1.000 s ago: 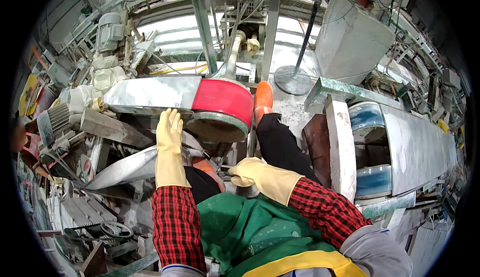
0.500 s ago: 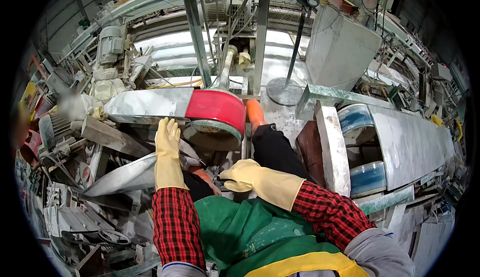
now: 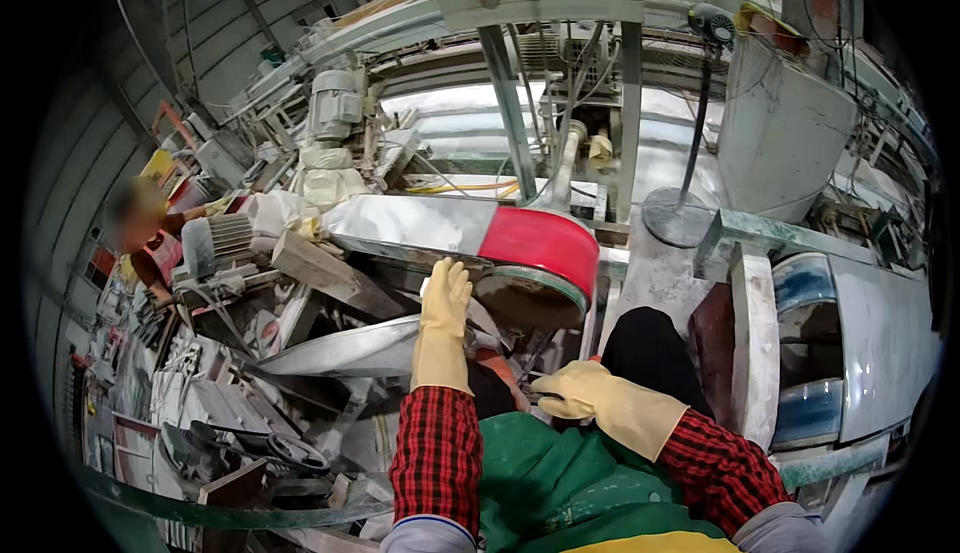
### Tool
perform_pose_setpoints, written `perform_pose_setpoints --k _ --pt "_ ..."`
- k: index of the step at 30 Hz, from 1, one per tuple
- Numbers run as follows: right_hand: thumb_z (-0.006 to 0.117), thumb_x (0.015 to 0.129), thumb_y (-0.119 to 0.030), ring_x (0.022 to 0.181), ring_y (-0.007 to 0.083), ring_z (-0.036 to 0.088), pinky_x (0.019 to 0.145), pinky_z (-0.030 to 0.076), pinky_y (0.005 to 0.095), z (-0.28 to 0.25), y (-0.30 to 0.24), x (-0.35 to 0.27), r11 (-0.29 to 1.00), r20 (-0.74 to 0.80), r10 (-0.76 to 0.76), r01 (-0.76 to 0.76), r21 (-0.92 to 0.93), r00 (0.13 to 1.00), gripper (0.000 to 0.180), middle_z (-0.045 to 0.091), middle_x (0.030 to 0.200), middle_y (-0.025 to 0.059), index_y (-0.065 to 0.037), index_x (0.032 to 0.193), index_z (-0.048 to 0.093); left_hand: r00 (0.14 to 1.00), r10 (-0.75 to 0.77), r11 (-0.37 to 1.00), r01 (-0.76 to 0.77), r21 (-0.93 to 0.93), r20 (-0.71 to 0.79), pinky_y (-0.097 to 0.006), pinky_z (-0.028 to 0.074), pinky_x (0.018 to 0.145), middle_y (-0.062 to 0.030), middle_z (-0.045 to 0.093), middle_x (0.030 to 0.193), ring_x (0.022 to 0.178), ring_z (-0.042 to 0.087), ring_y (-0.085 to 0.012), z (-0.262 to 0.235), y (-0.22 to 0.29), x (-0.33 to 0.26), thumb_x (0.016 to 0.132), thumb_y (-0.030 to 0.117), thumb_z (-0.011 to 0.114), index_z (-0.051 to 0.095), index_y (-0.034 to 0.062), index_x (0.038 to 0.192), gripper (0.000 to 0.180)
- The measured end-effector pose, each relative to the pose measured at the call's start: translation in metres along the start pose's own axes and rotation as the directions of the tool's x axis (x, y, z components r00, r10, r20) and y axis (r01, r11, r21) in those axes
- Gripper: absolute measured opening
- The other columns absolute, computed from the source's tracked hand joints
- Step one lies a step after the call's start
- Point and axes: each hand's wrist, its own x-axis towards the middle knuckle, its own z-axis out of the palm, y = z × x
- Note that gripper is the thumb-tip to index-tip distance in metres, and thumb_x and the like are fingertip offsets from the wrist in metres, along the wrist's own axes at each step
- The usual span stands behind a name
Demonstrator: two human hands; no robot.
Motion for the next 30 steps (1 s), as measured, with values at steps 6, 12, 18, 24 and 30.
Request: perform_pose_setpoints --k 6,12,18,24,30 --pt "0.052 0.091 -0.04 0.094 0.0395 0.067 0.08 0.052 0.0515 0.007 0.003 0.011 1.0 0.126 0.01 -0.011 0.007 0.992 0.038 0.071 0.101 0.0163 -0.024 0.124 0.062 1.0 -0.018 0.999 0.017 0.033 0.004 -0.04 0.035 0.114 -0.0201 0.035 0.155 0.143 0.036 -0.0342 0.003 0.003 -0.01 0.098 0.042 0.055 0.036 0.0047 0.149 0.066" --pt "0.05 0.092 -0.041 0.095 0.0382 0.067 0.081 0.052 0.0508 0.005 0.006 0.016 0.998 0.093 -0.036 0.031 0.045 0.995 0.038 0.071 0.104 0.0148 -0.023 0.124 0.062 0.999 -0.034 0.996 0.033 0.08 0.016 -0.04 0.036 0.113 -0.0205 0.035 0.155 0.143 0.035 -0.0347 0.002 0.004 -0.008 0.098 0.043 0.057 0.036 0.0052 0.149 0.067" --pt "0.05 0.092 -0.039 0.091 0.039 0.067 0.076 0.052 0.0509 0.003 0.012 0.016 0.997 0.066 -0.032 0.027 0.077 0.997 0.033 0.071 0.098 0.0144 -0.021 0.117 0.063 0.999 -0.035 0.991 0.029 0.131 0.038 -0.04 0.035 0.115 -0.0207 0.033 0.157 0.144 0.035 -0.0341 0.013 0.002 -0.009 0.1 0.044 0.053 0.035 0.0058 0.15 0.066" --pt "0.051 0.091 -0.037 0.084 0.0392 0.067 0.074 0.051 0.0511 0.005 0.014 0.015 0.987 -0.044 -0.067 0.072 0.145 0.997 0.031 0.07 0.088 0.0156 -0.02 0.114 0.063 0.998 -0.048 0.988 0.043 0.147 0.03 -0.038 0.038 0.112 -0.021 0.031 0.158 0.143 0.035 -0.0336 0.027 0.0 -0.007 0.098 0.044 0.057 0.034 0.0039 0.151 0.07" --pt "0.049 0.091 -0.044 0.092 0.0393 0.067 0.081 0.051 0.0529 -0.018 0.011 0.012 0.976 -0.026 -0.058 0.063 0.208 0.998 0.042 0.07 0.099 0.0178 -0.021 0.124 0.063 0.999 -0.033 0.987 0.03 0.158 0.014 -0.038 0.033 0.116 -0.0219 0.028 0.159 0.146 0.03 -0.0342 0.032 -0.005 -0.006 0.097 0.045 0.058 0.034 0.0052 0.151 0.071"
